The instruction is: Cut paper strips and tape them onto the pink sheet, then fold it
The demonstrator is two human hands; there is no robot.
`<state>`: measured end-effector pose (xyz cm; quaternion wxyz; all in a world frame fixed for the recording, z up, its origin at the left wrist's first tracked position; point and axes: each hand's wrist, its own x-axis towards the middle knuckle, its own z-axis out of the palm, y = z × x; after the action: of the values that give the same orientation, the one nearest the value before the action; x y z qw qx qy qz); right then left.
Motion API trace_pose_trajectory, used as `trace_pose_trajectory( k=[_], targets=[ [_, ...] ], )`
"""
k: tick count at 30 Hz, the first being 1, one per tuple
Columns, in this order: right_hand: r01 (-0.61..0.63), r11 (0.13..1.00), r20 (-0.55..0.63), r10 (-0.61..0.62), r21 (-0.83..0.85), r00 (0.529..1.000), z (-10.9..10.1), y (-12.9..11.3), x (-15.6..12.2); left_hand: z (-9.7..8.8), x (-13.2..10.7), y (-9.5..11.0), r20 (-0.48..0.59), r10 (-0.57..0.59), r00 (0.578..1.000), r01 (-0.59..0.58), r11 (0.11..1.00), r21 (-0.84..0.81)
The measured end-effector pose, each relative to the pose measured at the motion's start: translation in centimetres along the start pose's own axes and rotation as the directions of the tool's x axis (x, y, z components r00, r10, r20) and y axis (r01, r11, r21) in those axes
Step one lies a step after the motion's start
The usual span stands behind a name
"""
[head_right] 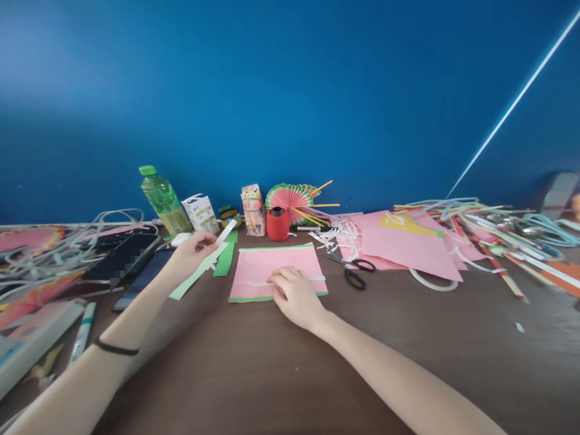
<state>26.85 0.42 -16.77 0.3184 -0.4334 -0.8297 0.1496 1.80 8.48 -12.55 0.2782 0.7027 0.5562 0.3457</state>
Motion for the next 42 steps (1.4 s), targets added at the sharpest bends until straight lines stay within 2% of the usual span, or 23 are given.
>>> trace_pose_trajectory(
  k=[2,5,7,11,14,18,23,27,30,34,38,42],
  targets=[
    [-0.004,1.000,-0.015,0.004,0.025,1.000,0.0,0.0,0.1,-0.1,-0.2,0.4,0.036,0.014,0.999,-0.011,0.997,-0.076],
    [-0.010,0.997,-0.080,0.017,0.083,0.997,-0.4,-0.1,0.4,-0.1,-0.5,1.3,0.167,0.076,0.983,-0.049,0.986,-0.160],
    [-0.023,0.990,-0.142,0.043,0.138,0.989,-0.9,-0.2,0.7,0.0,-0.7,2.1,0.247,0.113,0.962,-0.081,0.987,-0.136],
    [-0.081,0.953,-0.235,0.153,0.292,0.960,-1.9,-0.4,1.1,0.7,-1.3,3.7,0.338,0.142,0.930,-0.147,0.989,-0.011],
    [-0.133,0.917,-0.245,0.237,0.377,0.940,-2.3,-0.6,1.3,1.4,-1.9,4.7,0.398,0.154,0.904,-0.169,0.986,0.001],
    [-0.168,0.884,-0.196,0.275,0.435,0.941,-2.6,-0.8,1.5,1.9,-2.8,6.1,0.467,0.150,0.871,-0.148,0.988,-0.041],
    [-0.183,0.856,-0.161,0.293,0.484,0.943,-2.8,-1.0,1.6,2.4,-3.4,7.0,0.491,0.083,0.867,-0.103,0.995,0.015],
    [-0.173,0.819,-0.141,0.294,0.548,0.945,-2.9,-1.2,1.6,3.2,-3.7,6.9,0.533,0.056,0.844,-0.040,0.998,-0.042],
    [-0.131,0.823,-0.177,0.269,0.552,0.947,-2.9,-1.2,1.7,3.8,-3.8,6.7,0.550,0.054,0.833,-0.029,0.998,-0.053],
    [-0.086,0.836,-0.234,0.248,0.542,0.940,-2.8,-1.2,1.8,4.3,-4.0,6.6,0.527,0.033,0.849,0.009,0.997,-0.077],
    [-0.123,0.809,-0.226,0.302,0.575,0.926,-2.8,-1.6,1.8,4.4,-4.1,6.7,0.491,0.022,0.871,0.022,0.996,-0.083],
    [-0.147,0.808,-0.210,0.317,0.571,0.925,-3.1,-2.3,1.7,4.4,-4.0,6.6,0.486,0.048,0.873,0.015,0.992,-0.124]
  ],
)
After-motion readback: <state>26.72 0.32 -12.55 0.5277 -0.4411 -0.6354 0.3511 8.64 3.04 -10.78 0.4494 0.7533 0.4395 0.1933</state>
